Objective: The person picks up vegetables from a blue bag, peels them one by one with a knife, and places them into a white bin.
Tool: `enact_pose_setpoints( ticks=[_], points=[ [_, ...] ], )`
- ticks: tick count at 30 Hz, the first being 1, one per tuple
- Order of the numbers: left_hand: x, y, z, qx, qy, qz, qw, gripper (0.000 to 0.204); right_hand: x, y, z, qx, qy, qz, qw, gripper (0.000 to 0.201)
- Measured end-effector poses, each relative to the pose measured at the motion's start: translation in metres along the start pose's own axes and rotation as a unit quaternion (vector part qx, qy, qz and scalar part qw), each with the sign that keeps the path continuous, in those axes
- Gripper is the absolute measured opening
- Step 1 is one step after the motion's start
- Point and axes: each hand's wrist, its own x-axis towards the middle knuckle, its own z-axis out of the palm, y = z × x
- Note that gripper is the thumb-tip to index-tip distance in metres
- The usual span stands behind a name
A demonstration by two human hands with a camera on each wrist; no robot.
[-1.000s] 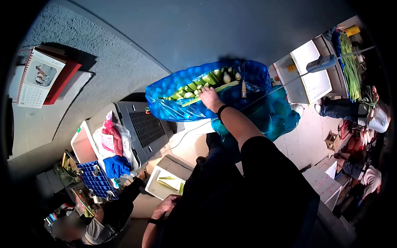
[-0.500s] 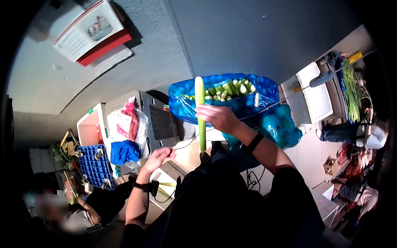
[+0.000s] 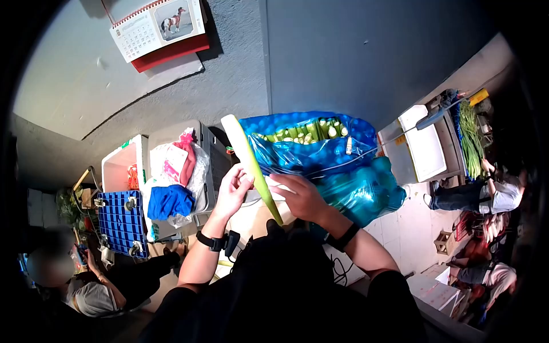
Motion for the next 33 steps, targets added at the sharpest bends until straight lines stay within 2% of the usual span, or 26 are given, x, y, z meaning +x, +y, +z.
enact_pose_setpoints(
  ticks=[3, 5, 6, 9, 10, 11, 13, 14, 17, 18, 22, 25, 26, 27, 29, 30, 31, 33],
  points=[
    [-0.002, -0.002, 0.01, 0.078, -0.015, 0.05, 0.996, 0.03, 0.004, 0.0, -0.013, 0.065, 0.128, 0.141, 0.98, 0.036],
    [-0.003, 0.001, 0.021, 0.163, -0.04, 0.099, 0.981, 0.031, 0.011, 0.004, -0.031, 0.131, 0.156, 0.201, 0.958, 0.038],
    [-0.003, 0.002, 0.028, 0.17, -0.048, 0.089, 0.98, 0.031, 0.014, 0.006, -0.04, 0.164, 0.161, 0.19, 0.955, 0.041],
    [-0.003, 0.007, 0.054, 0.235, -0.084, 0.126, 0.96, 0.031, 0.02, 0.0, -0.071, 0.231, 0.169, 0.144, 0.947, 0.047],
    [-0.002, 0.006, 0.063, 0.245, -0.095, 0.136, 0.955, 0.03, 0.018, -0.005, -0.082, 0.255, 0.16, 0.156, 0.941, 0.046],
    [-0.001, 0.006, 0.072, 0.261, -0.108, 0.15, 0.947, 0.029, 0.015, -0.007, -0.091, 0.259, 0.162, 0.129, 0.943, 0.047],
    [0.002, 0.004, 0.092, 0.293, -0.13, 0.179, 0.93, 0.029, 0.007, -0.014, -0.106, 0.229, 0.173, 0.129, 0.949, 0.045],
    [0.003, 0.001, 0.102, 0.31, -0.141, 0.182, 0.922, 0.029, 0.001, -0.017, -0.115, 0.196, 0.159, 0.155, 0.955, 0.04],
    [0.003, -0.014, 0.13, 0.317, -0.148, 0.194, 0.916, 0.03, -0.033, -0.003, -0.119, 0.259, 0.207, 0.199, 0.922, 0.033],
    [0.001, -0.023, 0.138, 0.31, -0.144, 0.158, 0.926, 0.038, -0.044, 0.002, -0.12, 0.276, 0.225, 0.198, 0.913, 0.029],
    [-0.019, -0.055, 0.177, 0.385, -0.037, 0.085, 0.918, 0.055, -0.085, 0.024, -0.117, 0.412, 0.238, 0.318, 0.82, 0.027],
    [-0.032, -0.081, 0.195, 0.376, 0.072, 0.05, 0.923, 0.043, -0.111, 0.053, -0.112, 0.5, 0.182, 0.348, 0.772, 0.026],
    [-0.031, -0.088, 0.199, 0.4, 0.08, 0.071, 0.91, 0.039, -0.118, 0.063, -0.11, 0.489, 0.185, 0.315, 0.792, 0.021],
    [-0.047, -0.102, 0.191, 0.419, 0.122, 0.06, 0.898, 0.038, -0.127, 0.088, -0.101, 0.492, 0.173, 0.334, 0.785, 0.018],
    [-0.063, -0.096, 0.201, 0.436, 0.161, 0.012, 0.885, 0.036, -0.145, 0.158, -0.074, 0.499, 0.153, 0.378, 0.765, 0.017],
    [-0.075, -0.102, 0.199, 0.442, 0.18, -0.008, 0.879, 0.034, -0.152, 0.187, -0.066, 0.352, 0.117, 0.417, 0.83, 0.02],
    [-0.088, -0.107, 0.197, 0.446, 0.196, -0.017, 0.873, 0.033, -0.156, 0.218, -0.059, 0.193, 0.08, 0.441, 0.873, 0.024],
    [-0.106, -0.102, 0.208, 0.453, 0.217, -0.007, 0.865, 0.029, -0.164, 0.287, -0.034, 0.094, -0.02, 0.489, 0.867, 0.023]
  ],
)
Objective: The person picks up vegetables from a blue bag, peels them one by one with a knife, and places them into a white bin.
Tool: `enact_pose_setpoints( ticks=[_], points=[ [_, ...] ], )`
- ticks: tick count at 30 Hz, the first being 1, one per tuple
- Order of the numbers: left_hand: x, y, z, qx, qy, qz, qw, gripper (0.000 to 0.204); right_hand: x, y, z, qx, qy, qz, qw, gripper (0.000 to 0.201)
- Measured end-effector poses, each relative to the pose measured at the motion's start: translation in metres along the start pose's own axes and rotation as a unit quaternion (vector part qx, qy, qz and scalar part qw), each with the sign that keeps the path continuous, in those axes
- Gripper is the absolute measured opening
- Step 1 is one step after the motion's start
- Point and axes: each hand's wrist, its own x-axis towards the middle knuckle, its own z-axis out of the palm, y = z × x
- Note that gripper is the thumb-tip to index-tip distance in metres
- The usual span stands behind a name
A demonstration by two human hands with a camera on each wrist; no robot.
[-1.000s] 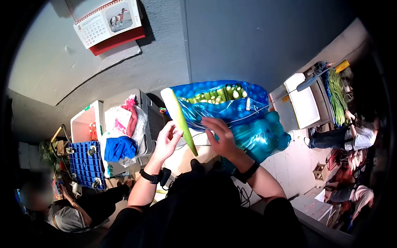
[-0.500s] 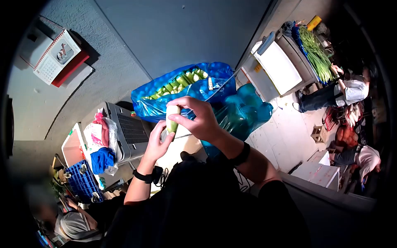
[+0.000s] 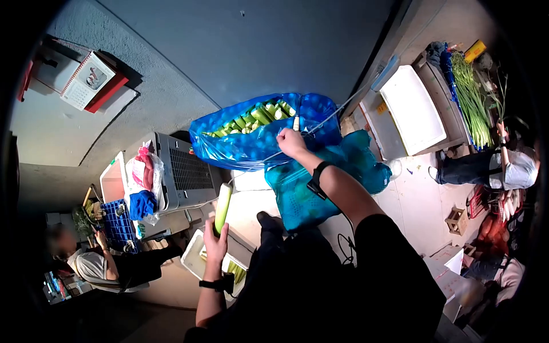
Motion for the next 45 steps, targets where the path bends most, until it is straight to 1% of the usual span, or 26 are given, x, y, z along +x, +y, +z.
enact_pose_setpoints(
  ticks=[2, 4, 6, 7, 8, 11, 14, 15, 16, 17, 18, 20, 22, 24, 25, 27, 28, 30, 32, 34, 35, 36, 39, 42, 43, 45],
  points=[
    [-0.02, -0.01, -0.004, 0.006, -0.016, -0.053, 0.998, 0.024, 0.044, 0.021, 0.001, -0.113, 0.007, 0.041, 0.993, 0.022],
    [-0.031, -0.002, -0.009, 0.027, 0.0, -0.034, 0.999, 0.021, 0.071, 0.039, 0.005, -0.193, 0.025, 0.074, 0.978, 0.024],
    [-0.044, -0.014, -0.011, 0.006, -0.019, -0.091, 0.996, 0.019, 0.084, 0.046, 0.009, -0.203, 0.009, 0.155, 0.967, 0.027],
    [-0.046, -0.013, -0.011, -0.002, -0.013, -0.088, 0.996, 0.019, 0.088, 0.05, 0.014, -0.196, 0.029, 0.177, 0.964, 0.032],
    [-0.049, -0.016, -0.012, -0.012, -0.017, -0.091, 0.996, 0.02, 0.09, 0.056, 0.017, -0.182, 0.015, 0.199, 0.963, 0.033],
    [-0.048, -0.026, -0.012, -0.042, -0.019, -0.114, 0.992, 0.025, 0.104, 0.072, 0.034, -0.174, 0.068, 0.274, 0.943, 0.033],
    [-0.033, -0.019, -0.016, -0.065, -0.023, -0.113, 0.991, 0.029, 0.104, 0.067, 0.022, -0.162, -0.014, 0.297, 0.941, 0.033],
    [-0.024, -0.016, -0.019, -0.064, -0.034, -0.101, 0.992, 0.03, 0.109, 0.073, 0.019, -0.102, -0.039, 0.315, 0.943, 0.032],
    [-0.015, -0.016, -0.022, -0.062, -0.05, -0.086, 0.993, 0.031, 0.097, 0.053, 0.005, -0.023, -0.043, 0.323, 0.945, 0.035],
    [-0.008, -0.021, -0.025, -0.041, -0.062, -0.055, 0.996, 0.031, 0.096, 0.051, 0.004, 0.061, -0.038, 0.335, 0.94, 0.035],
    [-0.003, -0.032, -0.028, -0.023, -0.089, -0.06, 0.994, 0.03, 0.094, 0.055, 0.004, 0.145, -0.027, 0.344, 0.927, 0.036],
    [0.01, -0.045, -0.029, -0.066, -0.097, -0.033, 0.992, 0.028, 0.095, 0.075, 0.017, 0.366, -0.02, 0.322, 0.873, 0.033],
    [0.028, -0.044, -0.035, -0.054, -0.13, 0.003, 0.99, 0.028, 0.074, 0.051, 0.004, 0.45, -0.02, 0.294, 0.843, 0.024],
    [0.04, -0.066, -0.03, -0.069, -0.16, 0.027, 0.984, 0.028, 0.041, 0.024, -0.008, 0.472, -0.01, 0.267, 0.84, 0.018],
    [0.047, -0.049, -0.034, -0.073, -0.193, 0.029, 0.978, 0.026, 0.02, 0.015, -0.015, 0.489, -0.014, 0.252, 0.835, 0.018],
    [0.06, -0.064, -0.022, -0.076, -0.219, 0.081, 0.969, 0.028, -0.026, 0.002, -0.025, 0.509, -0.05, 0.215, 0.832, 0.02],
    [0.063, -0.063, -0.019, -0.078, -0.228, 0.103, 0.965, 0.029, -0.05, 0.006, -0.026, 0.539, -0.076, 0.155, 0.824, 0.02],
    [0.07, -0.058, -0.011, -0.096, -0.284, 0.081, 0.951, 0.03, -0.097, 0.017, -0.03, 0.566, -0.095, 0.085, 0.815, 0.02],
    [0.076, -0.031, -0.008, -0.088, -0.316, 0.084, 0.941, 0.033, -0.16, -0.003, -0.053, 0.514, -0.069, 0.0, 0.855, 0.022],
    [0.081, -0.032, 0.01, -0.153, -0.324, 0.136, 0.924, 0.037, -0.208, -0.037, -0.088, 0.465, -0.007, 0.082, 0.881, 0.028],
    [0.083, -0.02, 0.012, -0.165, -0.355, 0.116, 0.913, 0.041, -0.227, -0.04, -0.099, 0.436, 0.025, 0.05, 0.898, 0.027],
    [0.083, -0.02, 0.024, -0.181, -0.333, 0.161, 0.911, 0.039, -0.242, -0.043, -0.108, 0.405, 0.056, 0.018, 0.912, 0.026],
    [0.081, 0.015, 0.03, -0.197, -0.36, 0.146, 0.9, 0.038, -0.276, -0.068, -0.135, 0.339, 0.103, -0.049, 0.934, 0.021],
    [0.072, 0.03, 0.05, -0.237, -0.368, 0.116, 0.892, 0.039, -0.29, -0.073, -0.153, 0.207, 0.107, -0.185, 0.955, 0.02],
    [0.069, 0.04, 0.053, -0.233, -0.364, 0.127, 0.893, 0.039, -0.299, -0.086, -0.166, 0.177, 0.087, -0.162, 0.967, 0.017],
    [0.057, 0.073, 0.056, -0.254, -0.324, 0.163, 0.897, 0.034, -0.306, -0.096, -0.188, 0.119, 0.081, -0.195, 0.97, 0.018]
  ],
)
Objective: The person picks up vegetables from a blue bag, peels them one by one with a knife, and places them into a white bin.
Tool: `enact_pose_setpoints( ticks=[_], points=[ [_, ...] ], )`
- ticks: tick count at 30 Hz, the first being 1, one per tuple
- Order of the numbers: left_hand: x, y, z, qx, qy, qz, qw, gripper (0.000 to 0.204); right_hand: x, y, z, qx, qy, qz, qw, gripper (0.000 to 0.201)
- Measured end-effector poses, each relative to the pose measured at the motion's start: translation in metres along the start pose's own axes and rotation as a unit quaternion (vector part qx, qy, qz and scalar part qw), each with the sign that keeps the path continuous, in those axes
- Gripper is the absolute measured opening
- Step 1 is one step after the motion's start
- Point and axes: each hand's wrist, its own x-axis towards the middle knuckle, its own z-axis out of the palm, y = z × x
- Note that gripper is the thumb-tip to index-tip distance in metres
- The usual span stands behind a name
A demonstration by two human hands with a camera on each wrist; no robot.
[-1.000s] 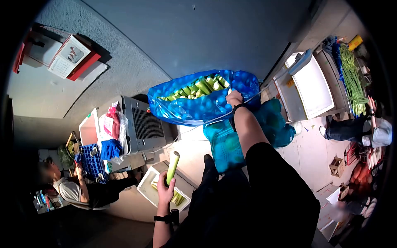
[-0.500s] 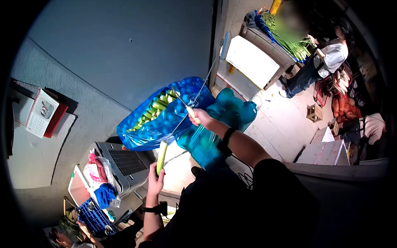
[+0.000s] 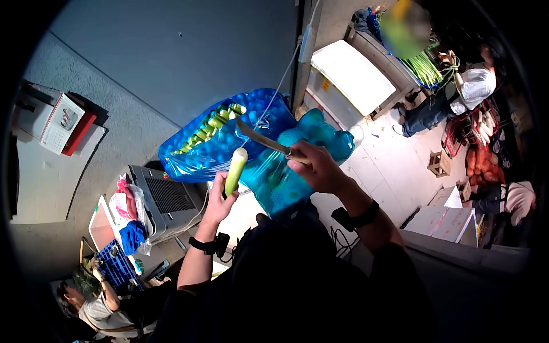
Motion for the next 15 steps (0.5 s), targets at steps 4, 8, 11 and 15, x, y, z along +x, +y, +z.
enact_pose_setpoints(
  ticks=[4, 8, 11, 15],
  points=[
    [0.013, 0.035, 0.048, 0.076, 0.061, -0.003, 0.995, 0.024, 0.005, 0.004, -0.019, -0.094, 0.038, -0.123, 0.987, 0.023],
    [0.021, 0.046, 0.093, 0.084, 0.1, -0.022, 0.991, 0.023, 0.008, 0.012, -0.042, -0.108, 0.008, -0.113, 0.988, 0.031],
    [0.025, 0.055, 0.118, 0.114, 0.107, -0.047, 0.987, 0.023, 0.006, 0.027, -0.056, -0.108, 0.001, -0.122, 0.987, 0.034],
    [0.026, 0.055, 0.137, 0.134, 0.111, -0.031, 0.984, 0.03, 0.002, 0.037, -0.076, -0.103, -0.023, -0.111, 0.988, 0.035]
  ],
)
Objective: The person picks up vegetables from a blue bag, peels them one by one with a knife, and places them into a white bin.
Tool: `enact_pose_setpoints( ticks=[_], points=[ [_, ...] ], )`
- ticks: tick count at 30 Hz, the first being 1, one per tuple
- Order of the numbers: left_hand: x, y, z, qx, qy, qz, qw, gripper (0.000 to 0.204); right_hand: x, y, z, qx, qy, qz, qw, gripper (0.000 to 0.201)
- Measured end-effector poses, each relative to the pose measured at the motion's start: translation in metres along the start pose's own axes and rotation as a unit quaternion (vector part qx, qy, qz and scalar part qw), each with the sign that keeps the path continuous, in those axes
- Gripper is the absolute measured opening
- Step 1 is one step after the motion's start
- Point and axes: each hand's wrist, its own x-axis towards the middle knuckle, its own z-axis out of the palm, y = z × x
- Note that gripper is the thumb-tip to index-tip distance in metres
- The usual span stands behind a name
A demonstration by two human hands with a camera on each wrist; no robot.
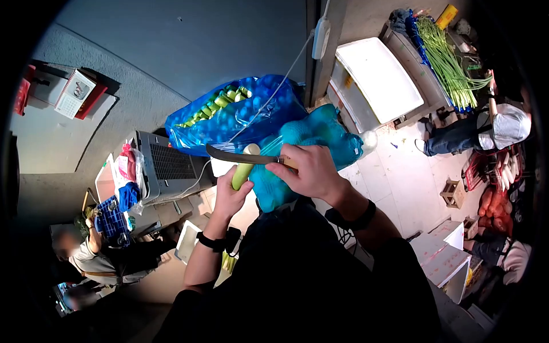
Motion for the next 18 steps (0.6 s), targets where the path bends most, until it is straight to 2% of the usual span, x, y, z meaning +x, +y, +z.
enact_pose_setpoints(
  ticks=[9, 18],
  points=[
    [0.01, 0.007, 0.018, -0.017, -0.024, 0.032, 0.999, 0.039, -0.014, 0.003, -0.025, -0.006, 0.016, 0.019, 1.0, 0.034],
    [0.039, 0.017, 0.042, -0.043, -0.076, 0.085, 0.993, 0.037, -0.034, -0.001, -0.052, -0.056, 0.063, 0.062, 0.995, 0.034]
  ],
)
